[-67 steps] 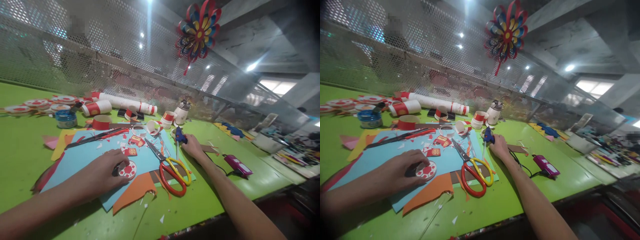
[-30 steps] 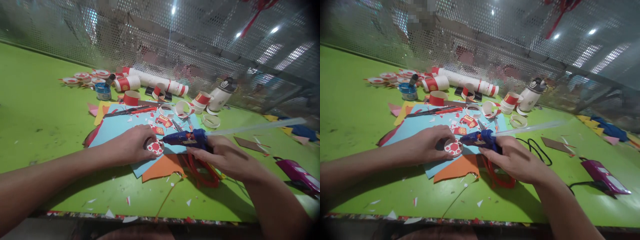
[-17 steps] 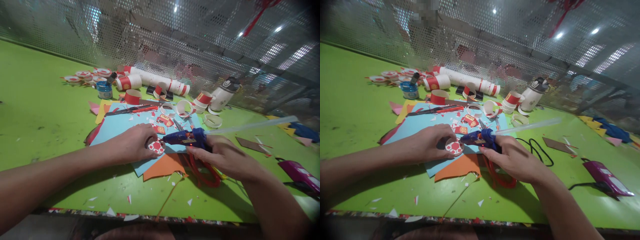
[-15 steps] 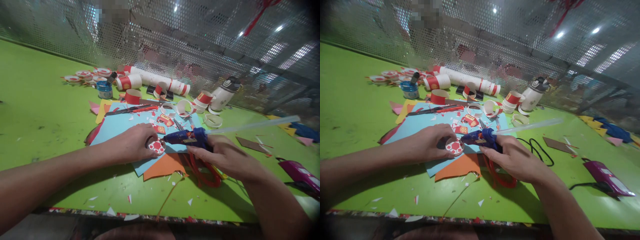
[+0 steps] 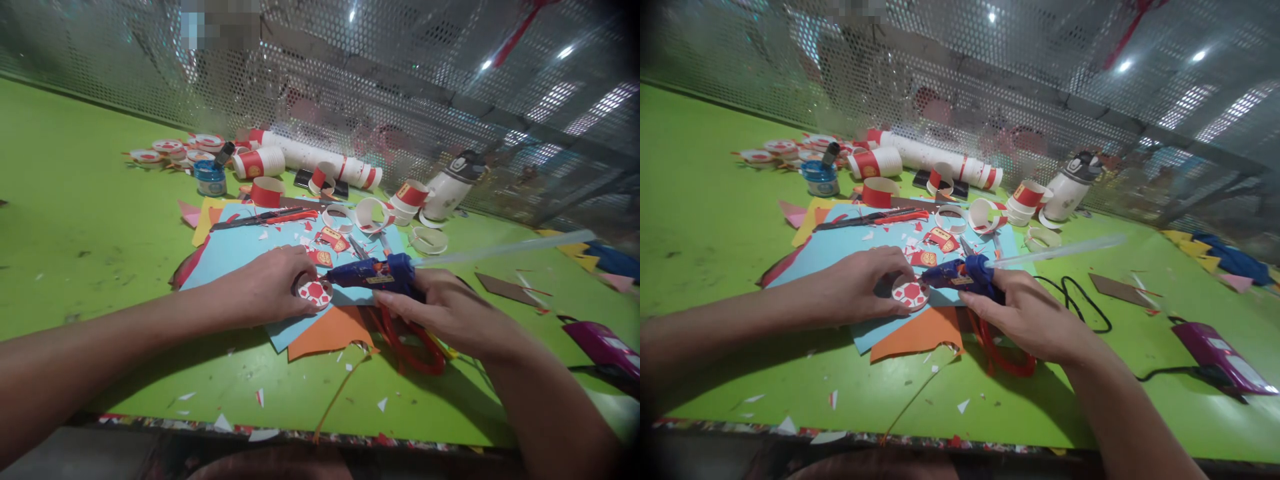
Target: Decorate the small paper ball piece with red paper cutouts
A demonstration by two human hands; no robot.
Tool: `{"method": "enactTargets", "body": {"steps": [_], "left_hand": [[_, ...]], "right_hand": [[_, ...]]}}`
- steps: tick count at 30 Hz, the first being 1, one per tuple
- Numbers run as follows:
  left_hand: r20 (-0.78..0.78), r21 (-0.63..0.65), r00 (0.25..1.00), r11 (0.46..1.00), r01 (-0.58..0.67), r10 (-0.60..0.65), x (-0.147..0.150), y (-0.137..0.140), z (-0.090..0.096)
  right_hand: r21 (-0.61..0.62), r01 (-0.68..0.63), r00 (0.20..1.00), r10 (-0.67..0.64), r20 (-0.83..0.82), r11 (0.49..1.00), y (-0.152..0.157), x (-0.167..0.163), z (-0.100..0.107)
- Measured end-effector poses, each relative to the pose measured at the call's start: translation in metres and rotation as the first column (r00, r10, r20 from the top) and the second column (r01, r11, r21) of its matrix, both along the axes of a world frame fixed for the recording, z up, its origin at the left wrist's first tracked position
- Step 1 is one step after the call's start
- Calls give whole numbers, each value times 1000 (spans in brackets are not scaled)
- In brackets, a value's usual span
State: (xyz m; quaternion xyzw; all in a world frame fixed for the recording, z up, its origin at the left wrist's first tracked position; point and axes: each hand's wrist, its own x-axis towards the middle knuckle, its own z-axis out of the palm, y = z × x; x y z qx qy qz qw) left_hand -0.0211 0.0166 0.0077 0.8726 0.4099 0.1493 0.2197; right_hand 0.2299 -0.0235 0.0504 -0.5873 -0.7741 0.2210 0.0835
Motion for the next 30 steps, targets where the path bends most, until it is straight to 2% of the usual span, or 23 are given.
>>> {"method": "enactTargets", "body": {"steps": [13,20,30], "left_hand": [[-16,9,1000,1000,-4,4,2,-1,3],[-34,-14,999,1000,-26,25,3,-1,5],[-24,-6,1000,1000,-17,17,2,-1,4]], "right_hand": [[-2,-5,999,5,-35,1000,0,-2,-2],[46,-27,998,29,-50,999,-1,-1,-3],[61,-8,1000,7,13,998,0,-2,-3]]}}
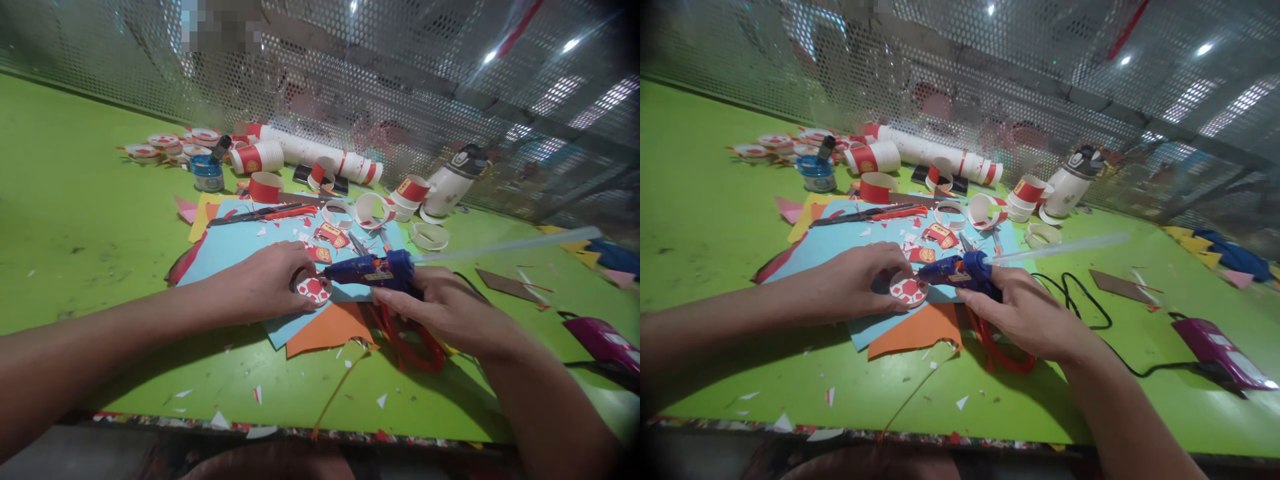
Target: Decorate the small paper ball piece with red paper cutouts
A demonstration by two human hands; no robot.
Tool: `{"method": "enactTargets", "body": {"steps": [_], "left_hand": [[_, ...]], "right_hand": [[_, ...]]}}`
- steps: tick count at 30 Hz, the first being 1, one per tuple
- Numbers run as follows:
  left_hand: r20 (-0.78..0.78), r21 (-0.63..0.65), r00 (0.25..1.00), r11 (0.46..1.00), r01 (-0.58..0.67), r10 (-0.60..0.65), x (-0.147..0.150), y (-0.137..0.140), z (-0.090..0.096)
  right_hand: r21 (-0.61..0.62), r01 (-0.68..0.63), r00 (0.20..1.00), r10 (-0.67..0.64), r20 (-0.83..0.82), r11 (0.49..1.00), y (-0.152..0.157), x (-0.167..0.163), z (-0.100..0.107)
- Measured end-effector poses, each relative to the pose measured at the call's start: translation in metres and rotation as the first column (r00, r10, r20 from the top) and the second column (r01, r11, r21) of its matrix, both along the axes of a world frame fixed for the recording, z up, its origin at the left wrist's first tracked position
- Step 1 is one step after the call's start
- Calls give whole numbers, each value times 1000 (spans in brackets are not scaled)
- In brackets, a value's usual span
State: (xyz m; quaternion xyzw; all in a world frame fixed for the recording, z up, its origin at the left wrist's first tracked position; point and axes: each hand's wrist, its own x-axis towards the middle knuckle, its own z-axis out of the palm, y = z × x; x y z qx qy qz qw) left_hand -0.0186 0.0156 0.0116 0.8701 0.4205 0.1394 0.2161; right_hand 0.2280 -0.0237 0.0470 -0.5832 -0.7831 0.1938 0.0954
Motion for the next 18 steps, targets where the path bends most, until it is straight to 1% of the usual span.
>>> {"method": "enactTargets", "body": {"steps": [11,18], "left_hand": [[8,-4,1000,1000,2,-2,0,0,0],[-7,-8,1000,1000,2,-2,0,0,0]], "right_hand": [[-28,23,999,-22,45,999,0,0,-1],[-58,43,998,-41,42,997,-2,-1,0]]}}
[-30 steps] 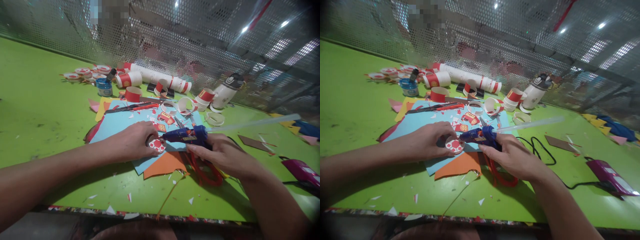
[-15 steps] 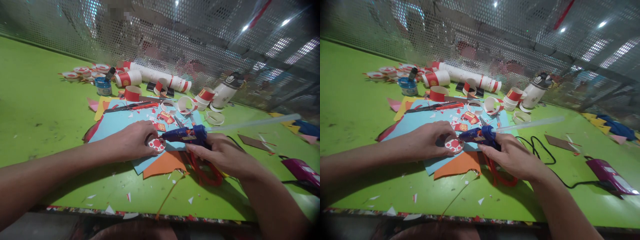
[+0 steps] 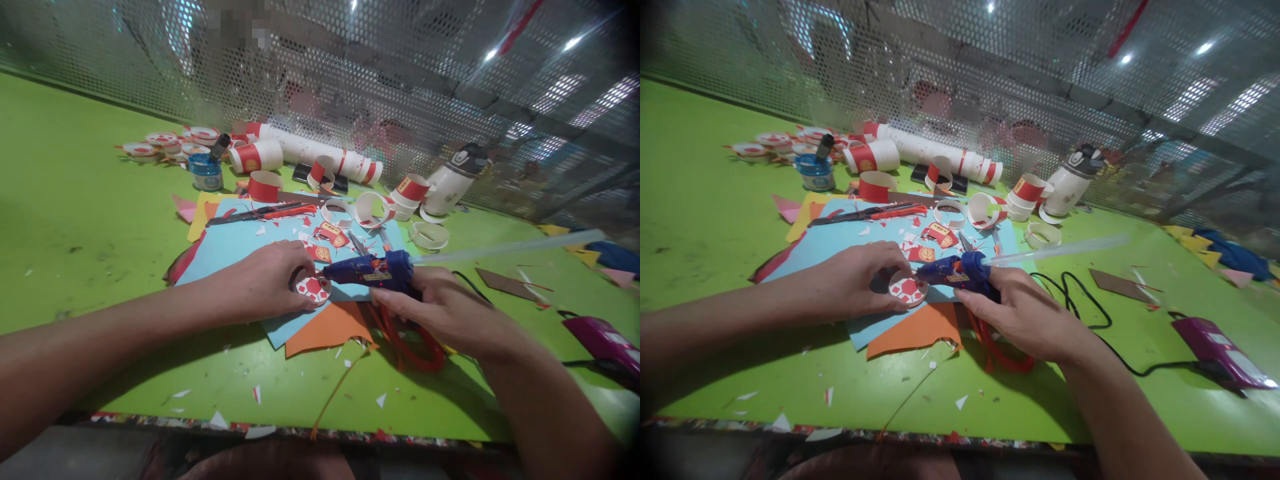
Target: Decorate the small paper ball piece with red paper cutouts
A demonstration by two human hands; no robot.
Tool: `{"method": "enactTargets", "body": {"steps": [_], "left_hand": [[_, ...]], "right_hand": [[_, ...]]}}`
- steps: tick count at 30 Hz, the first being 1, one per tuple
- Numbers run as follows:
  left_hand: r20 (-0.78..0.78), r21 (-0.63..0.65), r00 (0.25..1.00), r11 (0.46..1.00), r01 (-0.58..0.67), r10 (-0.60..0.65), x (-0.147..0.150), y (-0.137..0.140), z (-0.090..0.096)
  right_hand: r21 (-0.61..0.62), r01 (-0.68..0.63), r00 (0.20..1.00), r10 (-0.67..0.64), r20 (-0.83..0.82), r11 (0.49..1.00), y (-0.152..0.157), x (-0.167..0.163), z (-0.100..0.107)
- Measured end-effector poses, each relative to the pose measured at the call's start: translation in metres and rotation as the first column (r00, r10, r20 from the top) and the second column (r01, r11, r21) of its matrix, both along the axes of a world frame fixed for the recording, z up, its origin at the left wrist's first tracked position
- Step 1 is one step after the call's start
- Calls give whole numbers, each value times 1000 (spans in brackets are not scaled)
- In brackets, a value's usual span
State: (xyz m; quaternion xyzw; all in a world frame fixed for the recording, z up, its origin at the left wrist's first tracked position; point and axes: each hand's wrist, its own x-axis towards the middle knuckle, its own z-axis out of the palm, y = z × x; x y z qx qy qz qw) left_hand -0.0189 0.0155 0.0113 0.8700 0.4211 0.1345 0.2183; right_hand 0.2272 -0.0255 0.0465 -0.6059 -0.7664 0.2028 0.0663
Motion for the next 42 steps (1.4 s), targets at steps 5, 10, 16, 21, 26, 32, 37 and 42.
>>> {"method": "enactTargets", "body": {"steps": [5,10,16,21,26,32,37,42], "left_hand": [[-3,3,1000,1000,0,0,0,-1,2],[0,3,1000,1000,2,-2,1,-1,2],[-1,12,1000,1000,-2,2,1,0,1],[-3,3,1000,1000,-5,5,0,-1,2],[18,-7,999,999,-36,36,0,-3,1],[31,-15,999,999,-42,42,1,-2,1],[29,-10,999,999,-45,45,0,-3,1],[21,-10,999,999,-42,42,1,-4,3]], "right_hand": [[6,-9,1000,9,0,1000,0,-1,0],[5,-2,1000,2,15,1000,-1,-1,2],[16,-2,999,2,33,1000,-1,-2,2],[27,0,999,-2,50,1000,0,-2,1],[13,1,998,-2,67,1000,0,-2,1],[-12,2,997,-1,76,1000,0,-1,1],[-2,-5,996,5,85,1000,0,-1,1],[10,-7,999,7,50,1000,-1,-1,1]]}}
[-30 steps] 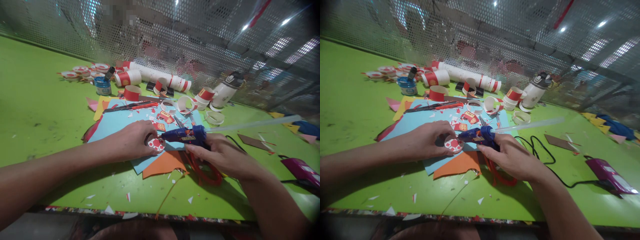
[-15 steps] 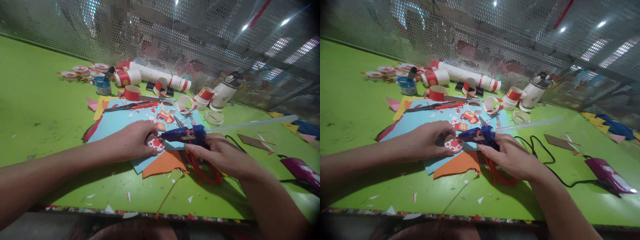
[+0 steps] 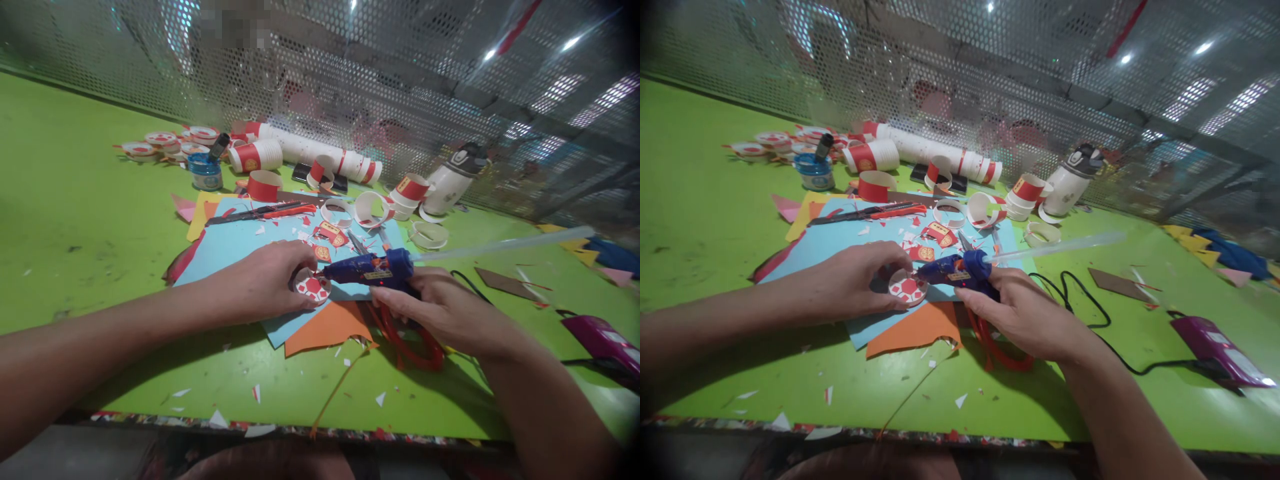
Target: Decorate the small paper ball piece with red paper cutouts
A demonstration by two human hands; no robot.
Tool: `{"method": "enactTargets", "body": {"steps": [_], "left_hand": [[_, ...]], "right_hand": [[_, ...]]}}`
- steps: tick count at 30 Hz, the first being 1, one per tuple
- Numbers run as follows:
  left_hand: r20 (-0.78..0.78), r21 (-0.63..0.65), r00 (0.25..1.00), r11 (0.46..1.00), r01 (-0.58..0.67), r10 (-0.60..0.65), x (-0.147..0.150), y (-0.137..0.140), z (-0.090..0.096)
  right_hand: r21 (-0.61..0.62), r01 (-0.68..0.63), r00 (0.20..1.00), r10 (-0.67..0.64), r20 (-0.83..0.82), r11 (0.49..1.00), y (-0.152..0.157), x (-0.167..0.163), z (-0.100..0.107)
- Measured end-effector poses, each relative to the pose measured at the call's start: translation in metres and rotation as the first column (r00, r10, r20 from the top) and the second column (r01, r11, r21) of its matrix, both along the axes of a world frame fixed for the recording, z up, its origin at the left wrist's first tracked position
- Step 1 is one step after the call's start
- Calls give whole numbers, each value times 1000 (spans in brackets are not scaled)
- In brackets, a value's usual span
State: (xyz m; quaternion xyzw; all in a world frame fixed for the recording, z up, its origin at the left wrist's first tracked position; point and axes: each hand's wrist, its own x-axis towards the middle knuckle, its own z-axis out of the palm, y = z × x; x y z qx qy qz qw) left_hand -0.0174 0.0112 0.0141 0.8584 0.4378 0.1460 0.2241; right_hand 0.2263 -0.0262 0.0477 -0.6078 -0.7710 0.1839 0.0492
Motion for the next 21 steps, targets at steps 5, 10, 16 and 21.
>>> {"method": "enactTargets", "body": {"steps": [5,10,16,21], "left_hand": [[-6,-4,1000,1000,4,-4,0,0,1],[-2,-2,1000,1000,18,-18,-1,1,0],[-31,11,999,999,32,-32,-1,0,0],[-40,13,998,999,38,-37,0,0,0]], "right_hand": [[-67,31,998,-35,-59,997,1,-1,2],[-140,35,993,-50,-106,990,2,0,1],[-163,43,990,-64,-126,986,2,1,0],[-153,40,989,-61,-138,987,2,1,0]]}}
